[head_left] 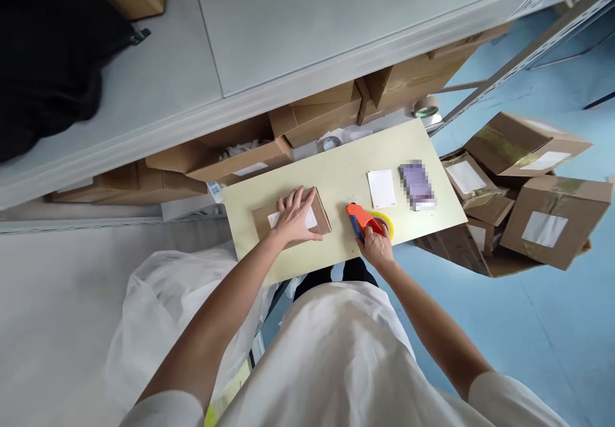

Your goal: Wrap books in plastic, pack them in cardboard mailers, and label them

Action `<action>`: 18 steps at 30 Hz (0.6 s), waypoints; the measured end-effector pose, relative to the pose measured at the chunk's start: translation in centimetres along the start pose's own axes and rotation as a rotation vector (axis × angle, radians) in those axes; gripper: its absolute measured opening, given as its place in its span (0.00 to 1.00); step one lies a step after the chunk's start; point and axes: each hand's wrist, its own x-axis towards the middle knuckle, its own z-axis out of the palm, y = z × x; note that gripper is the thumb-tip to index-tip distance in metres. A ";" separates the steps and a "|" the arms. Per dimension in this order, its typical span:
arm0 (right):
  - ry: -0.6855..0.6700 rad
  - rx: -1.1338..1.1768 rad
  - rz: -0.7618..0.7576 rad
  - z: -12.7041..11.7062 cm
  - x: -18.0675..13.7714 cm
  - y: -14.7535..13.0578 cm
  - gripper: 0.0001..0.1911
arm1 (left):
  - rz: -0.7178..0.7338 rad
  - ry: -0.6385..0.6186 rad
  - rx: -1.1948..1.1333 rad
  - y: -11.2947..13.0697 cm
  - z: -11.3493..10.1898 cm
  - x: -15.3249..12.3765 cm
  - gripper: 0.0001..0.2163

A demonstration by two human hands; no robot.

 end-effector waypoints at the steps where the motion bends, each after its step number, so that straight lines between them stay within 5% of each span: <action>1: 0.026 0.064 -0.022 -0.3 -0.1 0.5 0.12 | 0.006 -0.006 0.008 0.0 0.0 -0.1 0.63; 6: 0.156 0.530 -0.088 -2.5 0.2 3.9 0.06 | 0.008 -0.050 -0.015 0.3 -0.8 -0.4 0.62; 12: 0.084 1.046 -0.208 -3.0 1.5 6.4 0.10 | -0.110 0.017 -0.467 3.8 -3.4 1.6 0.41; 15: 0.028 1.147 -0.229 -2.9 1.8 6.5 0.12 | -0.231 -0.213 -0.820 5.4 -4.2 4.5 0.36; 18: 0.004 1.189 -0.233 -3.1 2.2 6.4 0.14 | -0.246 -0.394 -0.928 6.3 -4.3 7.6 0.23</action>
